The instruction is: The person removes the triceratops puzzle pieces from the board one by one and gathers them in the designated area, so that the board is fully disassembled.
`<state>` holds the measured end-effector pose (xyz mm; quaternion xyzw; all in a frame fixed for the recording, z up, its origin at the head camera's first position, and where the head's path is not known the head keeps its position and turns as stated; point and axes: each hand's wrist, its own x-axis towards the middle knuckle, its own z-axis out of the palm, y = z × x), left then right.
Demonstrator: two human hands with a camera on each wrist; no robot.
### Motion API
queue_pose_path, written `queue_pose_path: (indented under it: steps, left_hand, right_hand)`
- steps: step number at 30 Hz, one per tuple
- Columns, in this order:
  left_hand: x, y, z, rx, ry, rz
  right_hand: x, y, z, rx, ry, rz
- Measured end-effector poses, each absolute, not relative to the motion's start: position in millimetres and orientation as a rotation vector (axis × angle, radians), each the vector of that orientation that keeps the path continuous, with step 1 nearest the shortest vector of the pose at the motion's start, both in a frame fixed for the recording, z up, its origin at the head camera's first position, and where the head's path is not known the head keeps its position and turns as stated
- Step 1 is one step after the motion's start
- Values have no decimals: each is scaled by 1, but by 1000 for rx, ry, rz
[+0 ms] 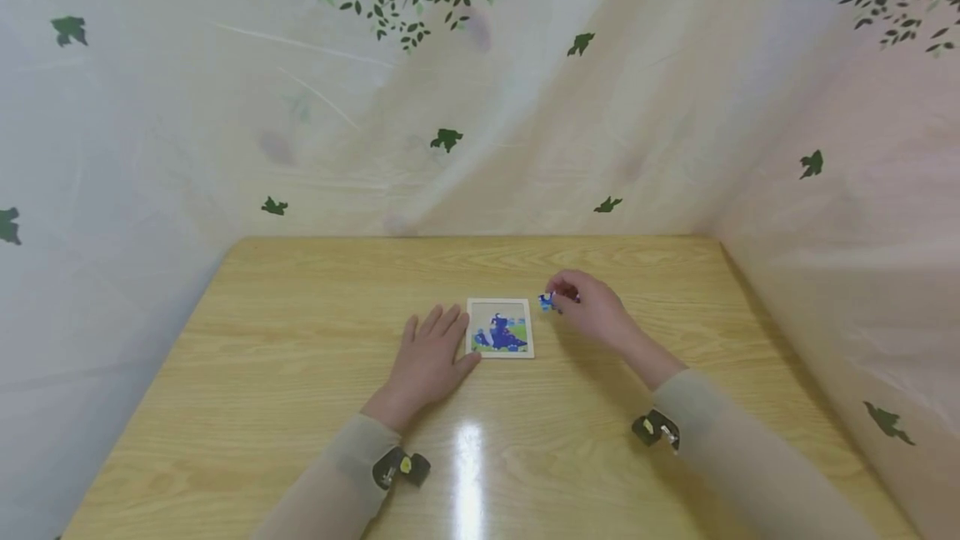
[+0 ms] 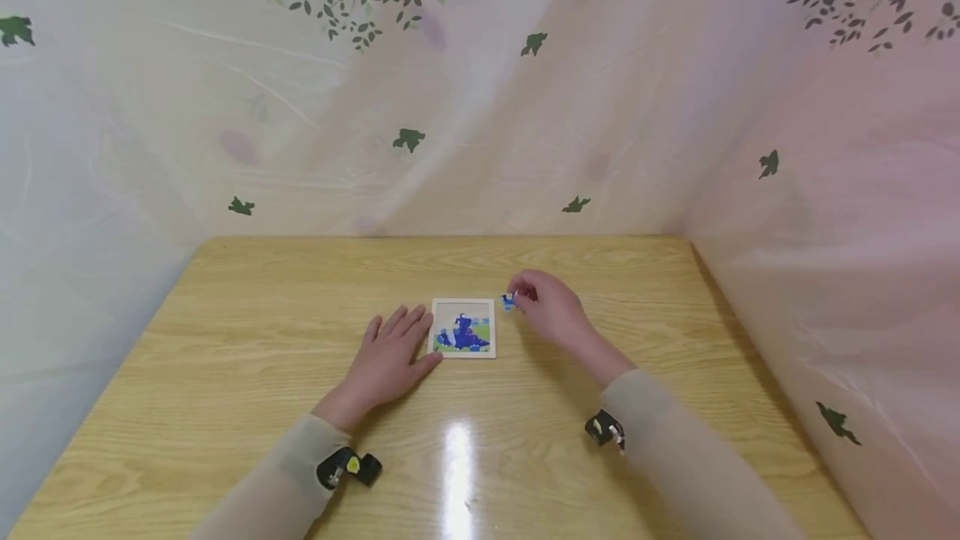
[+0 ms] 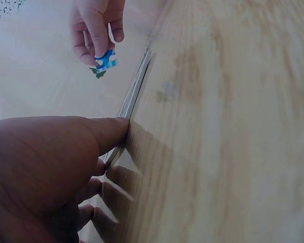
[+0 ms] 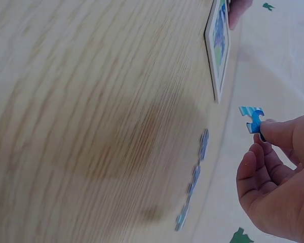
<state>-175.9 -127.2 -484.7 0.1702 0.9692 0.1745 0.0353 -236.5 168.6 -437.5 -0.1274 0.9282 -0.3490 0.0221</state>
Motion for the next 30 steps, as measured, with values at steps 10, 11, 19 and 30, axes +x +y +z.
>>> queue_pose_path:
  steps: [10,11,19,30]
  left_hand:
    - [-175,-127,-484,524,2980,557]
    - [-175,-127,-484,523,2980,556]
    - [-175,-127,-486,524,2978,558]
    - [-175,-126,-488,515,2982,547]
  right_hand:
    - [-234,189,-443,-301,2856,-1068]
    - [-234,189,-444,-288,2850,-1068]
    - [-233,194,-450,-249,2785,-1105]
    - [-232,200,-461,-279,2778,-1086]
